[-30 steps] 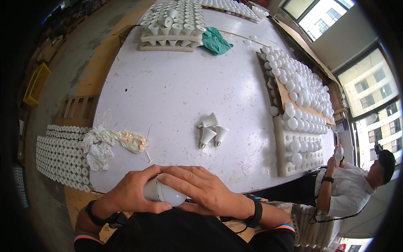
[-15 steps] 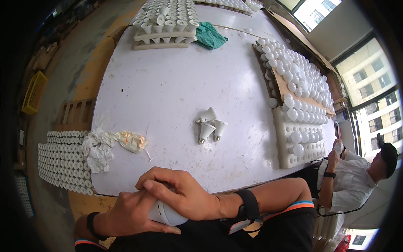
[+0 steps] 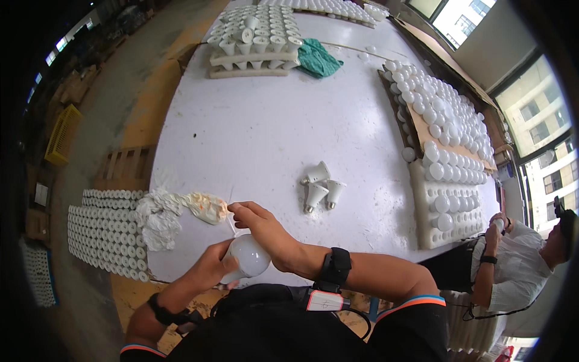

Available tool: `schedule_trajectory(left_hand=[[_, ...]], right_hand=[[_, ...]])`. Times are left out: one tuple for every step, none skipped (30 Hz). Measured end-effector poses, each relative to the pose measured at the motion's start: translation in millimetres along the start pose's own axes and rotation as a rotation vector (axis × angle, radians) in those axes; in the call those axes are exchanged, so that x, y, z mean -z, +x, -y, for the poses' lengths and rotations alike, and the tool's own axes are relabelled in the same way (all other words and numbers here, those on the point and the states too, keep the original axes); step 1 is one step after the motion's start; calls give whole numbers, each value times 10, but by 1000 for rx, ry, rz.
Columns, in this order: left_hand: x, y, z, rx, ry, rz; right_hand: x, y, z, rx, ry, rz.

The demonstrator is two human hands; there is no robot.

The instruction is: Assemble and test LED light bulbs in a factory warehouse setting.

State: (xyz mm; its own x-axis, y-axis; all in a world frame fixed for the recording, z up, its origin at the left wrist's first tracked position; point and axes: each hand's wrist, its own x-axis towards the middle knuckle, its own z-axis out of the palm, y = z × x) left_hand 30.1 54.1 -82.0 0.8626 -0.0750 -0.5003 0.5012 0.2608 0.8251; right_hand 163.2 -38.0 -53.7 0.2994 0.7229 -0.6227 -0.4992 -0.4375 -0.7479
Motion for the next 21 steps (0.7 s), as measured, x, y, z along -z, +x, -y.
schedule_trajectory(left_hand=[[-31,52,112,-64,-381,66],[-31,94,204,-96,-388,76],[-27,125,273,-124,-709,164],[-22,133,325,-142,-1026,261],[-15,131,358,-169,-1032,266],[-12,114,378,-174,-1037,257],[-9,97,382,-215,-1059,307],[-5,79,378,-253,-1071,369],[2,67,366,-258,-1075,354],[4,57,356,-248,-1053,334],[-3,52,351,-220,-1050,306],[-7,58,345,-229,-1032,316],[-12,68,345,-188,-952,215],[-22,81,349,-154,-872,115],[-30,100,355,-154,-869,102],[-39,126,361,-165,-850,118],[-18,119,360,-208,-827,101],[-19,117,370,-193,-824,114],[-49,119,379,-151,-892,-2],[-41,117,379,-129,-876,20],[-42,116,377,-140,-794,12]], right_hand=[[38,37,-9,101,-3,57],[77,63,-10,146,-52,146],[102,91,-3,157,-103,218],[117,97,1,202,-91,239],[125,98,5,208,-52,339],[134,93,10,188,-32,408],[134,80,7,202,-24,427],[132,72,3,248,-9,476],[131,62,-6,264,3,481],[136,55,-21,230,-13,450],[153,54,-34,277,20,482],[180,57,-45,277,-29,476],[208,58,-62,279,-78,472],[236,60,-78,280,-76,475],[262,58,-94,289,-160,399],[266,81,-102,346,-245,383],[276,74,-108,383,-280,352],[278,61,-110,406,-328,331],[256,56,-124,411,-339,249],[246,42,-131,412,-328,208],[235,20,-157,478,-290,164]])
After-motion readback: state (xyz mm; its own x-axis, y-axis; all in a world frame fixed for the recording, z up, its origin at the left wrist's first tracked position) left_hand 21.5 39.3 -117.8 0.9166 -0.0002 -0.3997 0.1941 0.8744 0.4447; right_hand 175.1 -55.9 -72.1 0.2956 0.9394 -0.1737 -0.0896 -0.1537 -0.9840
